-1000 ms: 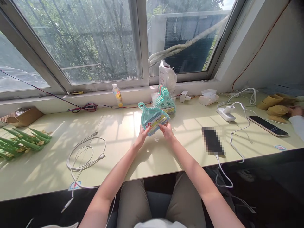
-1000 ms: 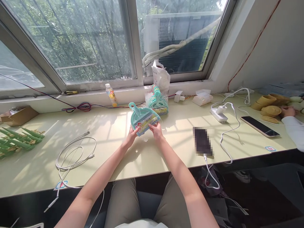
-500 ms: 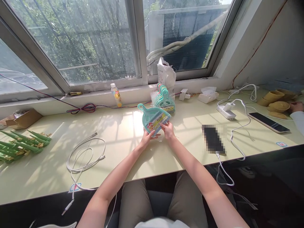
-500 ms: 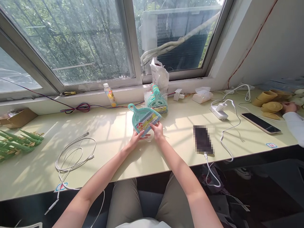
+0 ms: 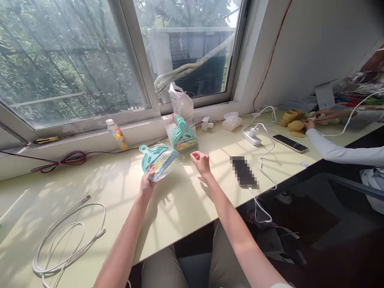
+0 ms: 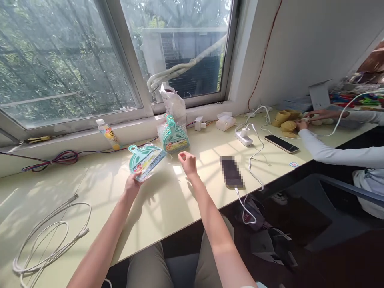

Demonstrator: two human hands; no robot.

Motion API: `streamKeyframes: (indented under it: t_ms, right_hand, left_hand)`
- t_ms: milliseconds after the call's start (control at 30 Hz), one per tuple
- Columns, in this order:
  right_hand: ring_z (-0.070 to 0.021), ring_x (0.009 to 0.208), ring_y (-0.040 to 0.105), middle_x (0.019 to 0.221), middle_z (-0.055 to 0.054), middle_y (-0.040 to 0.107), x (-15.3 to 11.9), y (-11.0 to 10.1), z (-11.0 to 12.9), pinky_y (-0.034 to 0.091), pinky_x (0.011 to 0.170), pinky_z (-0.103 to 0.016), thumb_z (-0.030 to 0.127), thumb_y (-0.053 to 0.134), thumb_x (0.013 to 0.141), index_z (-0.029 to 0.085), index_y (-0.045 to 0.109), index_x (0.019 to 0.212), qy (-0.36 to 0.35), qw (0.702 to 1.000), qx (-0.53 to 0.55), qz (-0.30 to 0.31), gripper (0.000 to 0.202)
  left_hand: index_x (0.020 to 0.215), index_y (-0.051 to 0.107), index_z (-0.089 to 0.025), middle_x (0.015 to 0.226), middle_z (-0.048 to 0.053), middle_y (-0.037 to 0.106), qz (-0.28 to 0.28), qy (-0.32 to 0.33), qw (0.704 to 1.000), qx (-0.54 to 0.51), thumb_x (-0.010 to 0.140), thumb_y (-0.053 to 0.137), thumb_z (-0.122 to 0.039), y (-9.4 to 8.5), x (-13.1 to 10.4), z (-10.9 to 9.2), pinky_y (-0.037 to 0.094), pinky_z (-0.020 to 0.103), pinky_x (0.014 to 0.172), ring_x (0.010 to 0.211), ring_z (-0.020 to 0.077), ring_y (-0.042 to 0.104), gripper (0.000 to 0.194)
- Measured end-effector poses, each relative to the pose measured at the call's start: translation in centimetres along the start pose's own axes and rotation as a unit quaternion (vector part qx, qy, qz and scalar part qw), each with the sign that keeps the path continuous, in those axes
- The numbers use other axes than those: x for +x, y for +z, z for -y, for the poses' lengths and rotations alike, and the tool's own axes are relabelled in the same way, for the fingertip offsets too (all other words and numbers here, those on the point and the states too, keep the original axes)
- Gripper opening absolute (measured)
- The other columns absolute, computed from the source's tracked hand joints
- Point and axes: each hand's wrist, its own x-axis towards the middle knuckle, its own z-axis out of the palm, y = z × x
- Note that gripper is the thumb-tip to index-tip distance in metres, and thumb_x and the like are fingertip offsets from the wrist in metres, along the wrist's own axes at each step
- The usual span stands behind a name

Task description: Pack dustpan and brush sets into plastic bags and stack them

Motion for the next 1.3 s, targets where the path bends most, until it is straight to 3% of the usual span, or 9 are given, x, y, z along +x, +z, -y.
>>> streamKeyframes:
  t_ms: [67, 133, 267, 400, 633, 800, 1167, 1233, 1300]
  right_hand:
    - [-0.027, 0.126, 0.066, 0.139, -0.012, 0.066, -0.3, -0.4, 0.4, 0.055, 0.107, -0.044, 0.013, 0.066, 0.089, 0.023, 0.074, 0.119, -0.153, 0.984, -0.092, 0.0, 0.032]
    - [-0.0276, 0.147, 0.047, 0.156, -0.008, 0.052, -0.8, -0.1, 0.7, 0.042, 0.12, -0.05, 0.004, 0.068, 0.085, 0.029, 0.068, 0.132, -0.259, 0.953, -0.154, 0.038, 0.053]
    - [-0.0268, 0.146, 0.047, 0.15, -0.007, 0.058, -0.9, 0.7, 0.7, 0.039, 0.12, -0.049, 0.009, 0.076, 0.085, 0.031, 0.075, 0.122, -0.319, 0.932, -0.167, 0.038, 0.043]
    - [-0.0258, 0.119, 0.065, 0.117, -0.006, 0.075, -0.1, 0.6, 0.3, 0.048, 0.108, -0.046, 0.02, 0.08, 0.086, 0.027, 0.082, 0.082, -0.302, 0.948, -0.1, 0.019, 0.009]
    - [-0.0224, 0.103, 0.069, 0.101, -0.005, 0.078, -0.4, 1.4, 0.0, 0.047, 0.102, -0.042, 0.027, 0.075, 0.09, 0.023, 0.078, 0.082, -0.238, 0.97, -0.05, 0.002, 0.01]
    - [-0.0232, 0.11, 0.065, 0.109, -0.007, 0.074, -0.9, 2.0, -0.2, 0.047, 0.104, -0.042, 0.029, 0.071, 0.093, 0.022, 0.076, 0.087, -0.242, 0.967, -0.041, -0.068, 0.01]
    - [-0.0228, 0.112, 0.067, 0.111, -0.006, 0.077, -1.5, 2.7, -0.5, 0.055, 0.101, -0.039, 0.028, 0.07, 0.094, 0.025, 0.075, 0.083, -0.223, 0.971, 0.008, -0.08, 0.013]
    - [-0.0229, 0.116, 0.066, 0.122, -0.006, 0.073, -1.4, 3.0, -0.8, 0.058, 0.098, -0.039, 0.027, 0.068, 0.094, 0.026, 0.076, 0.093, -0.205, 0.977, 0.02, -0.056, 0.008]
    - [-0.0217, 0.113, 0.069, 0.141, -0.009, 0.063, -1.1, 3.3, -1.2, 0.061, 0.093, -0.037, 0.023, 0.07, 0.091, 0.025, 0.073, 0.115, -0.168, 0.984, 0.054, -0.018, 0.024]
  left_hand:
    - [0.114, 0.064, -0.01, 0.088, 0.006, 0.074, -0.027, -0.012, 1.0, -0.009, 0.079, 0.062, -0.002, -0.5, 0.1, -1.4, 0.055, 0.019, 0.046, 0.061, 0.0141, 0.067, 0.035]
    - [0.115, 0.064, -0.009, 0.087, 0.007, 0.075, -0.025, -0.029, 0.999, -0.01, 0.079, 0.059, 0.001, -0.9, 0.0, -2.3, 0.056, 0.019, 0.045, 0.062, 0.0151, 0.069, 0.037]
    - [0.105, 0.066, -0.008, 0.077, 0.007, 0.072, 0.001, -0.073, 0.997, 0.017, 0.077, 0.06, 0.002, -0.9, -0.5, -2.4, 0.052, 0.019, 0.039, 0.05, 0.0133, 0.063, 0.03]
    - [0.096, 0.065, -0.01, 0.067, 0.005, 0.067, 0.044, -0.105, 0.991, 0.068, 0.076, 0.062, -0.002, -0.7, -0.9, -1.9, 0.047, 0.019, 0.035, 0.042, 0.011, 0.055, 0.021]
    - [0.082, 0.06, -0.019, 0.059, -0.001, 0.058, 0.071, -0.069, 0.98, 0.171, 0.068, 0.073, -0.016, -0.5, -0.7, -2.0, 0.03, 0.019, 0.031, 0.041, 0.0098, 0.046, 0.019]
    - [0.083, 0.063, -0.017, 0.07, 0.004, 0.066, 0.151, -0.048, 0.963, 0.22, 0.059, 0.084, -0.032, -0.4, -0.9, -1.7, 0.034, 0.022, 0.038, 0.047, 0.0103, 0.045, 0.035]
    - [0.101, 0.063, -0.023, 0.082, 0.004, 0.072, 0.178, 0.001, 0.941, 0.288, 0.066, 0.079, -0.048, -0.1, -1.7, -2.7, 0.035, 0.027, 0.046, 0.047, 0.0134, 0.047, 0.046]
    - [0.102, 0.062, -0.022, 0.08, 0.004, 0.071, 0.184, 0.003, 0.937, 0.297, 0.066, 0.078, -0.049, -0.1, -1.8, -2.8, 0.033, 0.026, 0.046, 0.046, 0.0137, 0.047, 0.047]
    - [0.103, 0.06, -0.021, 0.076, 0.002, 0.069, 0.199, 0.011, 0.932, 0.303, 0.066, 0.08, -0.049, -0.3, -1.9, -2.8, 0.033, 0.026, 0.046, 0.047, 0.0138, 0.048, 0.05]
